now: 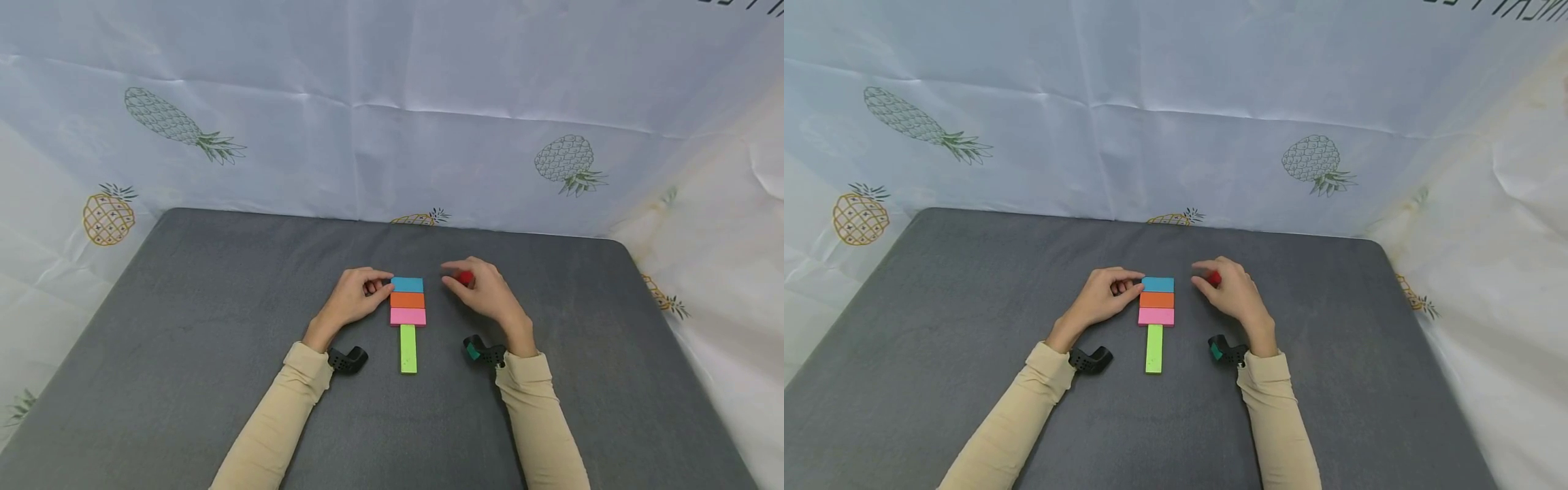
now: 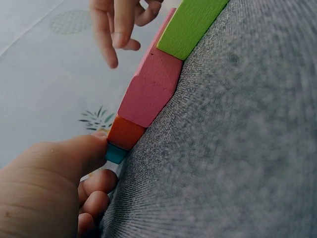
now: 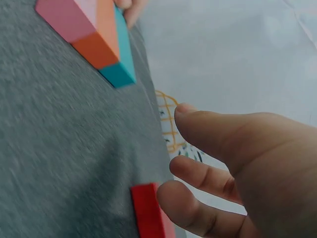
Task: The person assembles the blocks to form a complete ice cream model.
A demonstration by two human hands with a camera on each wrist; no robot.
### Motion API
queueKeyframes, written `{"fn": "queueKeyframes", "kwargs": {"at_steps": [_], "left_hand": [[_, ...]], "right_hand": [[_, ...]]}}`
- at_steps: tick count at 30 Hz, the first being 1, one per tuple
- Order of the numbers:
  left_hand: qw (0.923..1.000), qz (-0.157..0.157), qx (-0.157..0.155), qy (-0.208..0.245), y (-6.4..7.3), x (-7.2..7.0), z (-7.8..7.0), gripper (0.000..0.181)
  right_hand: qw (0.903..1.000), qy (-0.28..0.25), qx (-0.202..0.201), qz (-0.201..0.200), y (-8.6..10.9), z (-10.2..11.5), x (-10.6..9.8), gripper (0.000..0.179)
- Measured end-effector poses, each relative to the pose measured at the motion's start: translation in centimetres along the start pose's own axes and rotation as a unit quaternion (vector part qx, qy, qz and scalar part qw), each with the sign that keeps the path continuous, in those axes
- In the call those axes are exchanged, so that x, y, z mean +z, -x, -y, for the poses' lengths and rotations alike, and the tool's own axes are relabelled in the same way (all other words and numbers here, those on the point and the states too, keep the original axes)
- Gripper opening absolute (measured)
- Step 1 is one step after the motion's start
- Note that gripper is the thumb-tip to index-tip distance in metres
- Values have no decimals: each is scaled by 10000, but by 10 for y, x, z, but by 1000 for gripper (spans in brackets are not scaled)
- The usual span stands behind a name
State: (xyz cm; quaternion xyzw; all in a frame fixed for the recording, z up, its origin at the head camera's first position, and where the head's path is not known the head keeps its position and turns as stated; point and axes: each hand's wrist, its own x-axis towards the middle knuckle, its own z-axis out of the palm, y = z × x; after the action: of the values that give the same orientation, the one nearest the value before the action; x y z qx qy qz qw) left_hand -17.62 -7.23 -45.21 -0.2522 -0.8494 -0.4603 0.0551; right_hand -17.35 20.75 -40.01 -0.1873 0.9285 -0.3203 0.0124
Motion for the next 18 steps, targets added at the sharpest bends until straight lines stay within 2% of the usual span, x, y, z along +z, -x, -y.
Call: {"fn": "queueKeyframes", "kwargs": {"at_steps": [9,18], "left_hand": [[10000,16,-1,14,0,1,2,23],[10000,34,-82,17,0,1,1,22]], "right_hand": [[9996,41,141,-248,5,-14,-16,34],[9993,118,335,-78,11,-23,-28,38]]}}
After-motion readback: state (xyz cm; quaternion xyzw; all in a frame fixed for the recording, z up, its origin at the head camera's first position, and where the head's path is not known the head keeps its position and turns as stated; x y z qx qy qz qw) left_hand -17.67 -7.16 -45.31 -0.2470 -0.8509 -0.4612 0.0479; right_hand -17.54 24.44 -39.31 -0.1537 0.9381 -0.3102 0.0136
